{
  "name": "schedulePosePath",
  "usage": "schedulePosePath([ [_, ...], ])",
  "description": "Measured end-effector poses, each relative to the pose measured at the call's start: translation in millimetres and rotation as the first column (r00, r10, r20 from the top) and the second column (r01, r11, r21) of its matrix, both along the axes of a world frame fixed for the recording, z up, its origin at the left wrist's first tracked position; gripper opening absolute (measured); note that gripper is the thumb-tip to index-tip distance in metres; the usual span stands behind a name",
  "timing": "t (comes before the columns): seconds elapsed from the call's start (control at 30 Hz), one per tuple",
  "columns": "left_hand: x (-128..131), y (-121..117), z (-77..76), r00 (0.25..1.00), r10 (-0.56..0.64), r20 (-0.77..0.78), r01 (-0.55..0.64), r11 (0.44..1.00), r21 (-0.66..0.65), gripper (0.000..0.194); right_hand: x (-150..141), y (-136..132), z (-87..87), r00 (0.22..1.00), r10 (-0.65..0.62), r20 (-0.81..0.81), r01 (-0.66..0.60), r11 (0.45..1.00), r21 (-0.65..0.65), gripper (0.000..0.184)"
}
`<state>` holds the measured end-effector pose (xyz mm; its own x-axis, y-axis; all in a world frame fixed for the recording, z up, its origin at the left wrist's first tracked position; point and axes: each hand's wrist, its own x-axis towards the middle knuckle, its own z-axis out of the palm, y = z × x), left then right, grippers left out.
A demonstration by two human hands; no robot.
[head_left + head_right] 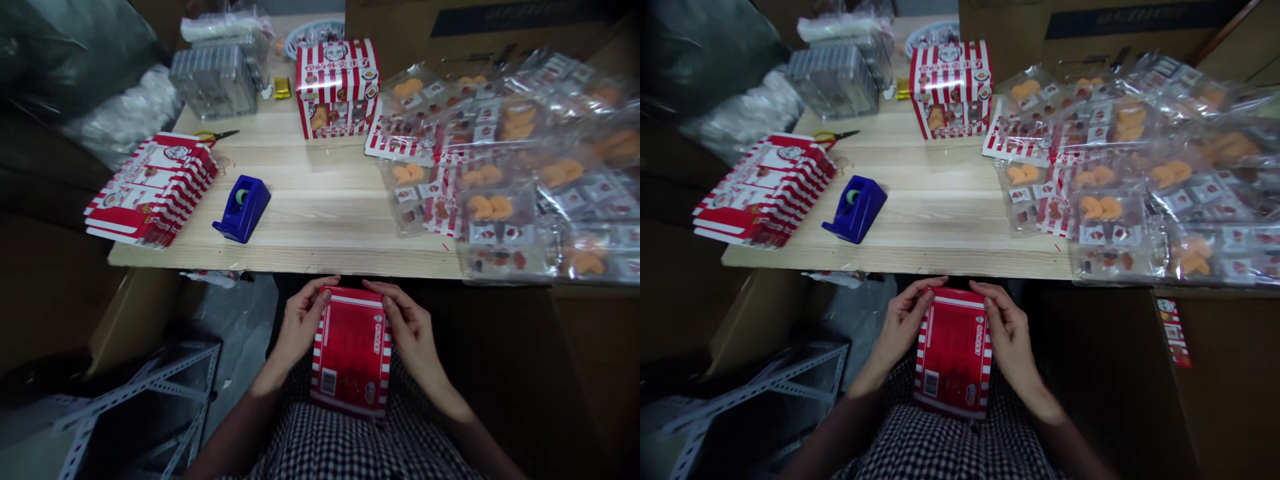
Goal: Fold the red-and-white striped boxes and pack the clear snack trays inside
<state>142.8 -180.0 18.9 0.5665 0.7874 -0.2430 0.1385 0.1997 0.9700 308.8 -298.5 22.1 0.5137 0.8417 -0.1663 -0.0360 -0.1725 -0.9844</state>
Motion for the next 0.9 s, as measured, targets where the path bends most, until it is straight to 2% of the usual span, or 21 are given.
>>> schedulePosePath([
  [0.13,-11,9,-5.2,0.998,-0.058,-0.006,0.057,0.995,-0.077,0.026,14,-2,0.9,0.975,0.118,-0.186,-0.121,0.993,-0.002,0.022],
  [0.2,-15,9,-8.6,1.0,-0.02,0.005,0.021,0.998,-0.061,0.023,18,-3,2.8,0.958,0.087,-0.275,-0.083,0.996,0.025,0.02],
  [0.27,-16,7,-12.4,0.998,0.033,0.046,-0.029,0.996,-0.087,0.022,19,-2,5.7,0.926,0.046,-0.375,-0.028,0.998,0.052,0.026],
  [0.37,-14,5,-18.1,0.988,0.097,0.123,-0.07,0.977,-0.204,0.021,17,0,8.7,0.82,0.094,-0.565,-0.054,0.995,0.087,0.028],
  [0.47,-9,8,-22.9,0.98,0.08,0.18,-0.018,0.947,-0.321,0.021,15,3,3.5,0.689,0.18,-0.703,-0.106,0.983,0.147,0.022],
  [0.6,-5,12,-25.9,0.97,0.044,0.238,0.06,0.909,-0.412,0.018,12,7,-14.4,0.581,0.244,-0.776,-0.077,0.966,0.246,0.013],
  [0.73,-3,11,-27.5,0.963,0.067,0.261,0.058,0.893,-0.445,0.014,8,12,-26.4,0.509,0.324,-0.798,-0.051,0.936,0.348,0.018],
  [0.8,-2,10,-29.9,0.963,0.065,0.261,0.06,0.895,-0.443,0.013,7,12,-27.9,0.515,0.322,-0.794,-0.061,0.938,0.341,0.017],
  [0.9,-2,10,-34.7,0.964,0.067,0.259,0.053,0.9,-0.433,0.012,11,13,-27.1,0.568,0.282,-0.773,-0.066,0.952,0.299,0.014],
])
